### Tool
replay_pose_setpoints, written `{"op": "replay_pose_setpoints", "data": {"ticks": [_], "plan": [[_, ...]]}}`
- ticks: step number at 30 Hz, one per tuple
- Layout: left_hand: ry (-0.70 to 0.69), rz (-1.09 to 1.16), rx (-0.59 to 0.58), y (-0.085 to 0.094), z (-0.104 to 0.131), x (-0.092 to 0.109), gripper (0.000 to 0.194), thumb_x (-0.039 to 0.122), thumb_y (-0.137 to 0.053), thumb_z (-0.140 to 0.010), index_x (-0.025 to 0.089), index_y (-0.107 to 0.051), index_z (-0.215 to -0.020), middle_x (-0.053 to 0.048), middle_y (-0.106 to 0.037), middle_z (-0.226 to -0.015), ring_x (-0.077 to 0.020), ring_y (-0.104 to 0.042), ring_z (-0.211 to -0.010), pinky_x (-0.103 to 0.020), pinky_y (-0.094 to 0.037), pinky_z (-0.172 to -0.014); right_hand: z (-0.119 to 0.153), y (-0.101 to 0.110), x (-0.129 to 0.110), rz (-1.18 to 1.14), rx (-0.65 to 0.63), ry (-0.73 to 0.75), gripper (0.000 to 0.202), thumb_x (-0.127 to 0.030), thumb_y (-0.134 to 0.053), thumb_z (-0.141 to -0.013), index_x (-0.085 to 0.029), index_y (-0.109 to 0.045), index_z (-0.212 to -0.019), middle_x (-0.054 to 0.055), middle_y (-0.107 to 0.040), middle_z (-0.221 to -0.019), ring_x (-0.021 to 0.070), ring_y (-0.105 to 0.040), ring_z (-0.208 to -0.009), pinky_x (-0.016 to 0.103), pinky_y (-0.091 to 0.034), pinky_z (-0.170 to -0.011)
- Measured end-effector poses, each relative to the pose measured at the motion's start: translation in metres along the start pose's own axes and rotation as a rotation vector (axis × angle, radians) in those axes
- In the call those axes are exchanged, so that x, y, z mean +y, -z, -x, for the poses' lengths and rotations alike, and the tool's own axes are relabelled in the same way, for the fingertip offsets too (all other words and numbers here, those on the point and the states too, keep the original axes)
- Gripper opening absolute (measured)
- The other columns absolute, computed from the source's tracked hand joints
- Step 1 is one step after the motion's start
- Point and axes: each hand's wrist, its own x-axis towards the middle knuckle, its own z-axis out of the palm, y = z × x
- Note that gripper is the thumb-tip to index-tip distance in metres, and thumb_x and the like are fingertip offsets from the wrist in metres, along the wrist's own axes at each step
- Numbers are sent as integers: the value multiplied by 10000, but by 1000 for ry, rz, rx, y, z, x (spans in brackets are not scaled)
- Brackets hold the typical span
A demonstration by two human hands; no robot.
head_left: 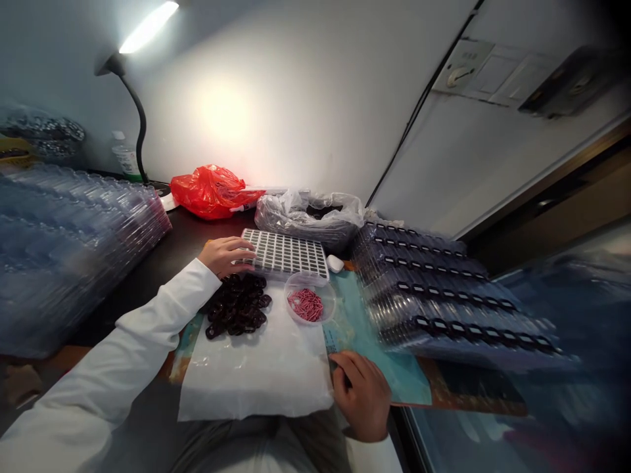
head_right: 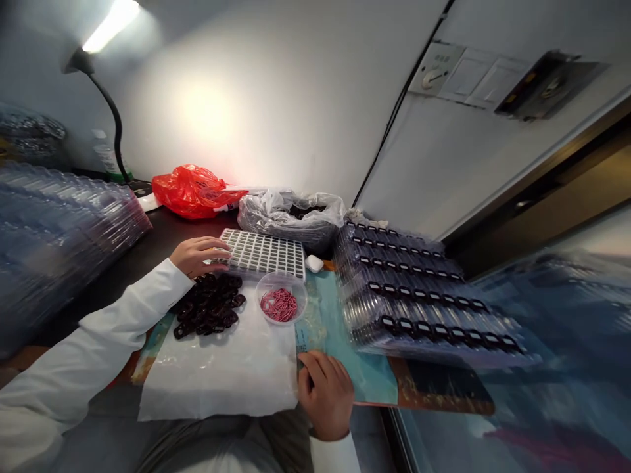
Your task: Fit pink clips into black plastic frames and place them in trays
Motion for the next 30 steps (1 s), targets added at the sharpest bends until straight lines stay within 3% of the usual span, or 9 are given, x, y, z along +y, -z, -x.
{"op": "replay_pose_setpoints", "data": {"ticks": [4, 7, 11, 16, 18, 20, 24, 26, 30], "plan": [[34, -2, -21, 7, -2, -1, 351, 533, -629, -791, 219, -722, -918, -75, -729, -983, -188, -664, -904, -316, -514, -831, 0, 1, 1, -2, -14, 5, 210, -115, -475, -850, -196, -669, -860, 37, -683, -816, 172, -593, -744, 300, -425, -725], [90, 38, -74, 16, -8, 6, 313, 489, -591, -839, 211, -731, -871, -68, -726, -884, -174, -657, -826, -288, -503, -776, 0, 2, 1, -5, -25, 14, 207, -107, -485, -842, -194, -672, -866, 38, -683, -818, 173, -594, -744, 300, -426, -723], [84, 214, -374, 28, -18, 24, 274, 453, -575, -860, 233, -737, -882, -15, -701, -790, -122, -634, -672, -221, -468, -646, 0, 1, 1, -8, -27, 2, 209, -99, -490, -838, -195, -673, -867, 35, -682, -812, 169, -595, -740, 296, -429, -717], [-9, 201, -605, 30, -22, 45, 304, 461, -612, -826, 251, -723, -1017, -38, -702, -935, -186, -660, -827, -251, -472, -666, 0, 1, 0, 0, -37, -15, 210, -108, -480, -842, -194, -671, -850, 33, -680, -804, 169, -597, -738, 297, -433, -715], [-52, 168, -601, 27, -22, 50, 276, 433, -580, -854, 241, -727, -986, -48, -701, -911, -192, -652, -823, -266, -481, -682, -1, 0, 0, 3, -29, -13, 213, -113, -472, -846, -194, -670, -845, 34, -679, -802, 166, -599, -736, 297, -437, -717], [-56, 126, -502, 22, -22, 52, 284, 419, -536, -885, 237, -718, -1005, -60, -701, -933, -199, -641, -851, -296, -496, -743, -1, 0, 0, 4, -15, -8, 212, -121, -469, -851, -194, -669, -847, 35, -679, -801, 164, -600, -732, 295, -441, -716], [49, -18, -273, 11, -19, 50, 423, 430, -497, -909, 186, -606, -1237, -139, -606, -1272, -280, -553, -1166, -433, -450, -976, 0, 0, 0, 10, 1, 0, 204, -131, -473, -856, -197, -666, -858, 34, -681, -801, 158, -603, -715, 294, -445, -697], [63, -54, -277, 4, -15, 45, 521, 473, -505, -894, 135, -563, -1286, -177, -528, -1372, -313, -476, -1275, -469, -405, -1040, 0, 0, 0, 14, 8, -1, 203, -125, -475, -854, -199, -664, -857, 32, -682, -798, 156, -604, -709, 295, -445, -695], [69, -42, -330, -5, -7, 37, 555, 510, -486, -891, 124, -574, -1279, -165, -524, -1383, -309, -448, -1311, -465, -396, -1065, 0, 0, -1, 14, 16, -8, 207, -116, -473, -852, -204, -661, -853, 28, -682, -786, 157, -607, -708, 300, -446, -701]]}}
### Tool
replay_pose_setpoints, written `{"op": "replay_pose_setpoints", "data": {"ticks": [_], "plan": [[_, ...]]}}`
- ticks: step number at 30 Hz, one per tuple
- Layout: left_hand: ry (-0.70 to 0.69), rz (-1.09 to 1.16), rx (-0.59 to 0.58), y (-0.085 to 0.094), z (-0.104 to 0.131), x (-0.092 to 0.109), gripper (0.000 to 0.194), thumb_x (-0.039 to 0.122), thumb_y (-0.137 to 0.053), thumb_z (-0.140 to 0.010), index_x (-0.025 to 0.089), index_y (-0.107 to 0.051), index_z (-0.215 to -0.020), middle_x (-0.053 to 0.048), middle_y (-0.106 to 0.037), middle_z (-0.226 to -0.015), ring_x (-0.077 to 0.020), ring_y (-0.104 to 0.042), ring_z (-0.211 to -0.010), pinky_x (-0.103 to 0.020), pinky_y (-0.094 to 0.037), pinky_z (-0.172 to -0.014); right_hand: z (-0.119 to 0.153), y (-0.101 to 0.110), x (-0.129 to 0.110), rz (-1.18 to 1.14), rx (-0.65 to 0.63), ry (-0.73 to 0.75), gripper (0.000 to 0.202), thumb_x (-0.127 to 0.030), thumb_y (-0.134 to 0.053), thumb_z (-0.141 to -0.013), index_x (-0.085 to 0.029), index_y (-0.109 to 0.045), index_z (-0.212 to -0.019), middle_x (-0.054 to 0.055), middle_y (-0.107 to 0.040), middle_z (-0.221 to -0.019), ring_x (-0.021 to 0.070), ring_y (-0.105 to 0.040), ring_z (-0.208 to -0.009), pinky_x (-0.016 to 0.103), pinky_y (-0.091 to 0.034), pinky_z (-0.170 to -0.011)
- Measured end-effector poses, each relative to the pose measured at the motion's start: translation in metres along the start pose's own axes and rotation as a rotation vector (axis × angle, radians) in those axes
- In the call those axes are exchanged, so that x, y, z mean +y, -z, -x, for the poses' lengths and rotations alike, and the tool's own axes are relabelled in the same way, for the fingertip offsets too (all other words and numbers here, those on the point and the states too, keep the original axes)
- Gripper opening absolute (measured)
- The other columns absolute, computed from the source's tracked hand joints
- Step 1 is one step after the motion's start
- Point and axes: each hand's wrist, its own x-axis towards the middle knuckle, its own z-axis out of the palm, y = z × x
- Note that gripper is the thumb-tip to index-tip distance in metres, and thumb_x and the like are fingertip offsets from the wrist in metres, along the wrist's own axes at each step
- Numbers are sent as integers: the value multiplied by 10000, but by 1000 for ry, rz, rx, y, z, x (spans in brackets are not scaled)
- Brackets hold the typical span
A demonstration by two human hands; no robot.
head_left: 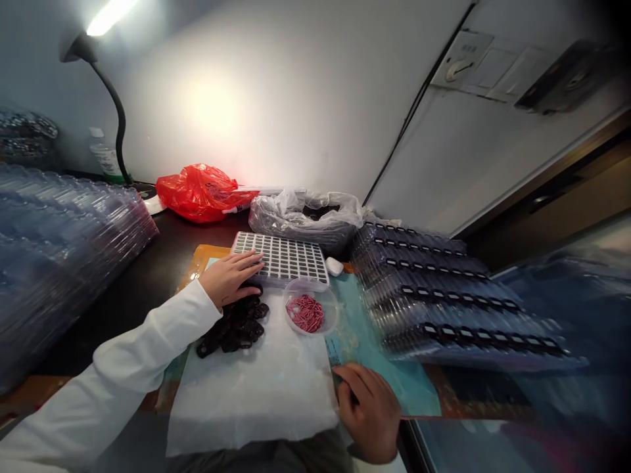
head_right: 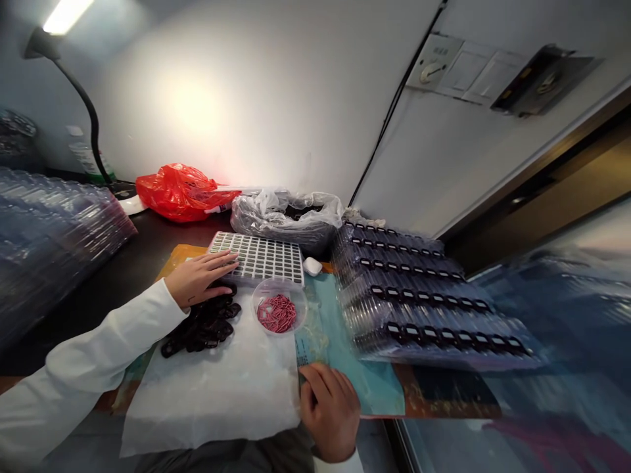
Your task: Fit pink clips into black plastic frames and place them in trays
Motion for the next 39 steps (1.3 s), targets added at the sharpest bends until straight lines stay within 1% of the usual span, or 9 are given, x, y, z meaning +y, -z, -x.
{"op": "replay_pose_setpoints", "data": {"ticks": [4, 10, 15, 23, 27, 29, 31, 34, 39], "plan": [[-2, -20, 12, 0, 1, -2, 514, 503, -487, -894, 164, -598, -1264, -134, -542, -1373, -306, -459, -1303, -481, -400, -1061, -1, 0, 0, -3, 0, -2, 212, -104, -473, -849, -204, -660, -857, 28, -683, -782, 158, -605, -700, 300, -440, -692], [-11, -61, 25, 5, 3, -4, 426, 468, -506, -896, 259, -607, -1253, -94, -552, -1370, -288, -488, -1275, -465, -425, -1035, -1, 2, 2, 0, 14, 23, 206, -118, -472, -848, -201, -660, -857, 29, -685, -779, 152, -614, -679, 293, -449, -666], [-10, -75, 43, 1, 3, -5, 424, 469, -507, -894, 253, -608, -1244, -92, -584, -1328, -284, -508, -1249, -444, -451, -1006, -4, 1, 6, -38, -32, 61, 227, -124, -464, -852, -209, -668, -902, 27, -687, -796, 149, -621, -690, 282, -482, -661], [-13, 21, 42, -1, 2, -12, 418, 469, -513, -890, 228, -624, -1213, -106, -603, -1284, -277, -543, -1187, -442, -431, -1004, -6, 6, 1, -107, -65, 2, 241, -113, -481, -848, -219, -680, -934, 38, -686, -842, 172, -611, -783, 316, -502, -726], [-25, 46, 99, 4, 0, -11, 367, 435, -523, -891, 229, -644, -1171, -102, -628, -1226, -258, -570, -1126, -421, -448, -962, -6, 6, 2, -124, -108, -16, 246, -121, -480, -850, -223, -688, -932, 41, -680, -862, 174, -599, -805, 321, -498, -732], [-51, 86, 125, 10, -2, -8, 316, 421, -520, -893, 227, -686, -1079, -90, -670, -1107, -229, -609, -1016, -387, -473, -906, -6, 6, 1, -114, -109, -14, 245, -118, -480, -847, -218, -687, -932, 40, -677, -862, 172, -590, -807, 319, -495, -736], [-79, 161, 94, 18, -3, -2, 286, 423, -518, -892, 234, -723, -953, -59, -695, -927, -191, -632, -867, -327, -494, -806, -7, 6, 1, -103, -108, -18, 245, -111, -481, -844, -211, -686, -933, 39, -674, -858, 172, -584, -812, 318, -494, -741], [-84, 286, -30, 28, -3, 4, 296, 479, -542, -866, 258, -739, -863, -13, -688, -755, -160, -628, -716, -274, -478, -664, -7, 6, -1, -85, -109, -33, 247, -101, -477, -842, -204, -686, -924, 42, -672, -852, 175, -577, -817, 320, -489, -744], [-104, 431, -173, 36, -1, 11, 372, 584, -636, -751, 284, -747, -942, -5, -700, -807, -172, -628, -734, -275, -460, -655, -9, 7, -2, -99, -148, -51, 254, -109, -471, -844, -214, -685, -930, 38, -677, -866, 174, -584, -826, 317, -489, -742]]}}
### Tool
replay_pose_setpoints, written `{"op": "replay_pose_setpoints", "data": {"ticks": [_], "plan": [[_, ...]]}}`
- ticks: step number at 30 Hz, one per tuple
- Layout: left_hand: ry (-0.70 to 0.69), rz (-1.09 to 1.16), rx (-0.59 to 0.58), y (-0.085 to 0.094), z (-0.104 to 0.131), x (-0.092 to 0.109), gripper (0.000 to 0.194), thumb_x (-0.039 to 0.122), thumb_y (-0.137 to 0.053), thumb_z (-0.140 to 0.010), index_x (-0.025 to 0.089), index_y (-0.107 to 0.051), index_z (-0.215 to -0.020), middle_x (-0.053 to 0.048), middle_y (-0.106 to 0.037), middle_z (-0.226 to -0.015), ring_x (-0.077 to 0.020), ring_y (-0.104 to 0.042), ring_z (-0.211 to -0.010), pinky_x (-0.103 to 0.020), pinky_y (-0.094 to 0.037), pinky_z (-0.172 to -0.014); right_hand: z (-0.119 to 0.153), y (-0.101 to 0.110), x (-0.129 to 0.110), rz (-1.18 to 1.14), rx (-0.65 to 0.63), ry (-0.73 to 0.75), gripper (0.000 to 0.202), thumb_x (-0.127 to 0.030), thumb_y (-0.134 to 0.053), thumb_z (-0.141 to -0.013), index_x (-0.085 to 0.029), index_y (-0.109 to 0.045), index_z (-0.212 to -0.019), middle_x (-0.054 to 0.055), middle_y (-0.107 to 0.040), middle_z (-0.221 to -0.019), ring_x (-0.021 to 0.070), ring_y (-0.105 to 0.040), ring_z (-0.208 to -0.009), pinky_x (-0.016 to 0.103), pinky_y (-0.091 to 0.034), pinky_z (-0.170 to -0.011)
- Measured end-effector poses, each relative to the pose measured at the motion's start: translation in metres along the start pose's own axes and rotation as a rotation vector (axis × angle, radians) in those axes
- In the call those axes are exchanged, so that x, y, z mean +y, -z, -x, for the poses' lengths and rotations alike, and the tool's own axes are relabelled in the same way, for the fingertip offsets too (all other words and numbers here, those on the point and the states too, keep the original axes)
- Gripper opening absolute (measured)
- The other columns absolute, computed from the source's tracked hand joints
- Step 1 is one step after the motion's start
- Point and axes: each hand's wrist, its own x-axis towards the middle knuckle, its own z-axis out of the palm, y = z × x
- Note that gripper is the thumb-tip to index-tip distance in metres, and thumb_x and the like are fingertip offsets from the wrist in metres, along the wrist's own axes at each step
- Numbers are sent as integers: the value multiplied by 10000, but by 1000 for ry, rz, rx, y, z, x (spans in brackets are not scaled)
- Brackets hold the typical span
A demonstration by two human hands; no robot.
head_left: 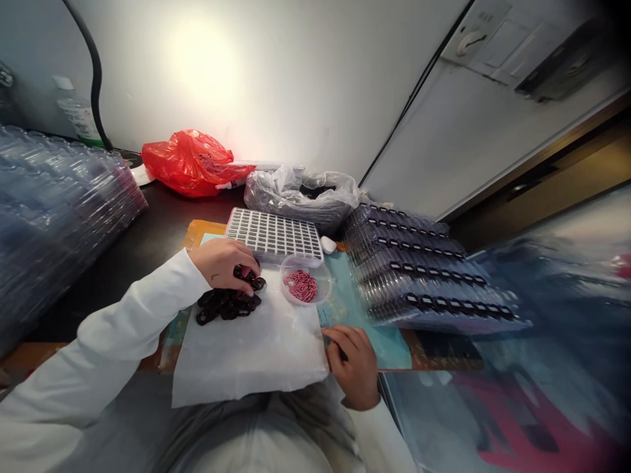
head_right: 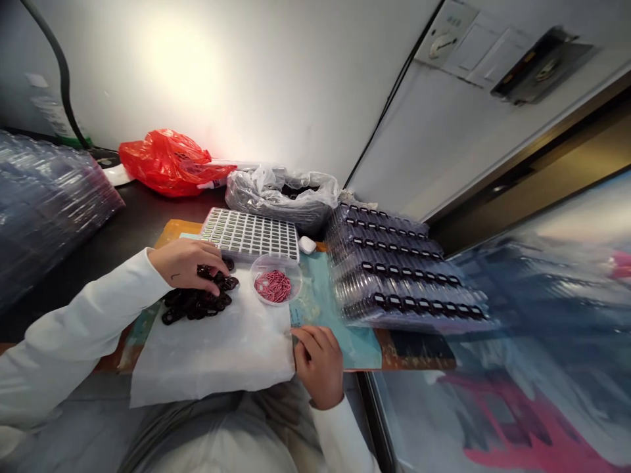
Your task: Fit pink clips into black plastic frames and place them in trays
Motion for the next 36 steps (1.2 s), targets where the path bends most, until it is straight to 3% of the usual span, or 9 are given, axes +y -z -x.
{"op": "replay_pose_setpoints", "data": {"ticks": [3, 8, 14, 19, 21, 24, 28, 32, 36], "plan": [[4, 15, -97, -2, 0, 2, 451, 628, -687, -668, 280, -756, -947, -17, -684, -788, -184, -615, -724, -278, -454, -622, 0, 0, 1, -15, -30, -11, 249, -114, -471, -846, -215, -686, -923, 37, -676, -870, 172, -580, -823, 320, -485, -751], [-6, -38, -166, -3, -1, 4, 324, 574, -688, -704, 298, -775, -849, -18, -662, -723, -191, -616, -714, -263, -429, -554, 1, -1, 1, -12, -49, -13, 237, -110, -484, -841, -216, -688, -901, 34, -675, -874, 174, -570, -827, 327, -459, -765], [7, -55, -128, 1, 1, 3, 291, 542, -720, -683, 292, -777, -819, -8, -681, -735, -168, -620, -648, -250, -427, -514, -1, 3, -2, -38, -48, -28, 226, -99, -488, -833, -218, -677, -864, 17, -664, -842, 164, -558, -805, 319, -426, -750], [21, -51, -148, 2, 4, 3, 178, 422, -750, -681, 313, -770, -820, 2, -687, -750, -167, -623, -662, -231, -450, -548, -3, 5, -5, -76, -70, -37, 231, -89, -483, -828, -225, -665, -868, 11, -657, -831, 162, -553, -793, 319, -427, -749], [32, -31, -164, 3, 5, 4, 178, 378, -748, -684, 321, -765, -851, 9, -693, -782, -167, -630, -687, -228, -464, -582, -4, 6, -5, -99, -76, -40, 235, -86, -480, -825, -227, -663, -863, 10, -655, -822, 161, -556, -785, 316, -434, -737], [40, 88, -90, 5, 6, 9, 177, 378, -682, -741, 317, -748, -894, 8, -705, -884, -173, -636, -764, -242, -490, -698, -11, 13, -6, -168, -80, -37, 257, -73, -463, -816, -232, -660, -865, 10, -657, -820, 159, -571, -778, 304, -451, -707], [136, 361, -1, 10, 5, 14, 280, 436, -596, -814, 257, -715, -993, -35, -702, -928, -162, -604, -723, -234, -465, -621, -44, 36, -7, -247, -90, 27, 289, -61, -444, -818, -234, -652, -919, 19, -672, -850, 159, -593, -795, 302, -478, -701], [292, 824, 72, 9, 1, 13, 358, 437, -593, -832, 212, -679, -1097, -82, -697, -976, -184, -613, -784, -248, -477, -646, -103, 56, -10, -198, -104, 62, 240, -118, -481, -870, -239, -649, -992, 15, -704, -906, 161, -617, -857, 306, -482, -766], [418, 1279, 384, -1, -8, 6, 394, 463, -646, -799, 162, -694, -1049, -85, -675, -813, -141, -566, -636, -237, -469, -563, -168, 42, -10, -7, -214, -45, 207, -200, -528, -883, -247, -689, -1004, 12, -724, -974, 186, -619, -910, 316, -467, -804]]}}
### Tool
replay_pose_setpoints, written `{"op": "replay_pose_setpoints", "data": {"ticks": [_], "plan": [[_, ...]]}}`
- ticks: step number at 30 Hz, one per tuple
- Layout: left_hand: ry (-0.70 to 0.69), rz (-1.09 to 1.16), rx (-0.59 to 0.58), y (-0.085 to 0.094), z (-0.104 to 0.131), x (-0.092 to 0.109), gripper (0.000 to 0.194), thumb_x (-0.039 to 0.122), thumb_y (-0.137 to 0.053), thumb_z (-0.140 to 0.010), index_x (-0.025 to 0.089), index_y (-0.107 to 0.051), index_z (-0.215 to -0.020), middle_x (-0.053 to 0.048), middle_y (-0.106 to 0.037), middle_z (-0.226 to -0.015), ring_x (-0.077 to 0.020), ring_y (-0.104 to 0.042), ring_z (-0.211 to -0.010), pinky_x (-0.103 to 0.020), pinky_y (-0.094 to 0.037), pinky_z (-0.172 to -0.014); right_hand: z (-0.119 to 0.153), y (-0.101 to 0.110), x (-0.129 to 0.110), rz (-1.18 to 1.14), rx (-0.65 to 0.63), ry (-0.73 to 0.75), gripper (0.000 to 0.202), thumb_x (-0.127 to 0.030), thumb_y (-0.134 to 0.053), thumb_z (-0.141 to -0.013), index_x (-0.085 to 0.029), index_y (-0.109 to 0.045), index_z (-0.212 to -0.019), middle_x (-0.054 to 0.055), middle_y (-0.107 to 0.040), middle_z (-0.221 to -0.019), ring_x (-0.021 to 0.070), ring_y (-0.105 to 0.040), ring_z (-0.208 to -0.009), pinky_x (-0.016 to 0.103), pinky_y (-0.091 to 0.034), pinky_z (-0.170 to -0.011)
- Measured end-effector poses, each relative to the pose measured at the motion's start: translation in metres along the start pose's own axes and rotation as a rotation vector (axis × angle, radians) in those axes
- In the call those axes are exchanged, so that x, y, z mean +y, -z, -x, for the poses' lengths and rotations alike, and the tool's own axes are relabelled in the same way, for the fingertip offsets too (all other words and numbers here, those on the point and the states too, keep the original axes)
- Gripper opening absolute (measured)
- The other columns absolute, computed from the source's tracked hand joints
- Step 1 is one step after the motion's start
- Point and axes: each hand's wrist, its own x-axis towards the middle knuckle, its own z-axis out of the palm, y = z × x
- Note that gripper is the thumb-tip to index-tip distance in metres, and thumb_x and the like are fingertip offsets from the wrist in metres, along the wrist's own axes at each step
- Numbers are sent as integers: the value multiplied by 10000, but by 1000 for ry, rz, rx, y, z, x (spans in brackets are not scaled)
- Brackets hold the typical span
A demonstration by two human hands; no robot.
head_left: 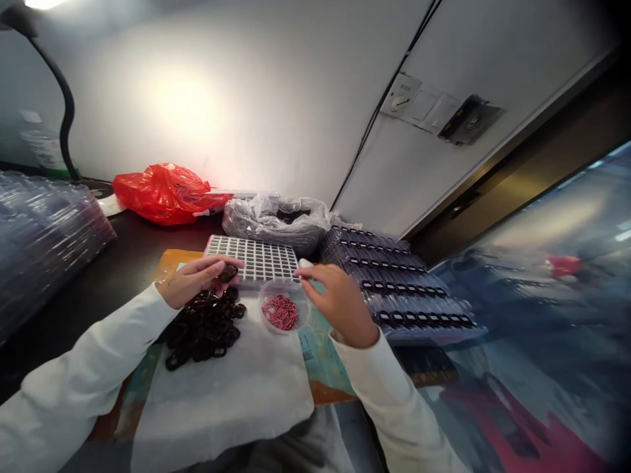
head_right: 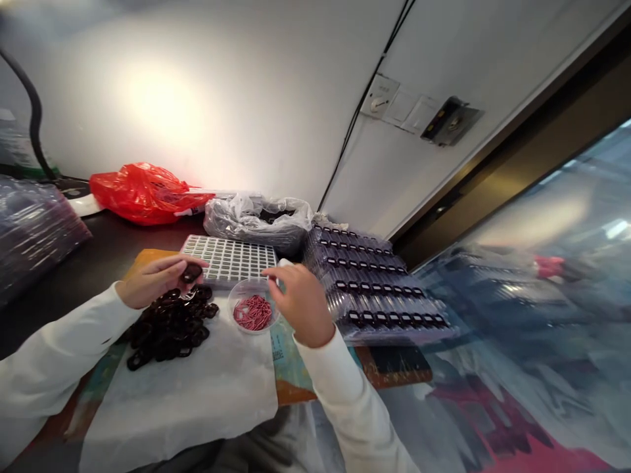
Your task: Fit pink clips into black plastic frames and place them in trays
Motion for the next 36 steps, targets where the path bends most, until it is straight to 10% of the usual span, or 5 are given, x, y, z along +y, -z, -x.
{"op": "replay_pose_setpoints", "data": {"ticks": [10, 36], "plan": [[-42, 491, 223, -2, -12, -10, 367, 348, -784, -702, 150, -708, -1002, -57, -648, -774, -100, -563, -603, -188, -484, -522, -84, -56, 2, 209, -433, 16, 105, -247, -708, -748, -324, -759, -799, -71, -750, -825, 142, -671, -817, 228, -420, -677], [-18, 561, 266, -8, -15, -25, 457, 364, -815, -656, 139, -725, -1044, -61, -694, -806, -78, -564, -585, -186, -504, -560, -75, -46, -18, 187, -411, 61, 87, -269, -656, -828, -243, -735, -803, -9, -746, -869, 151, -644, -827, 255, -343, -693]]}}
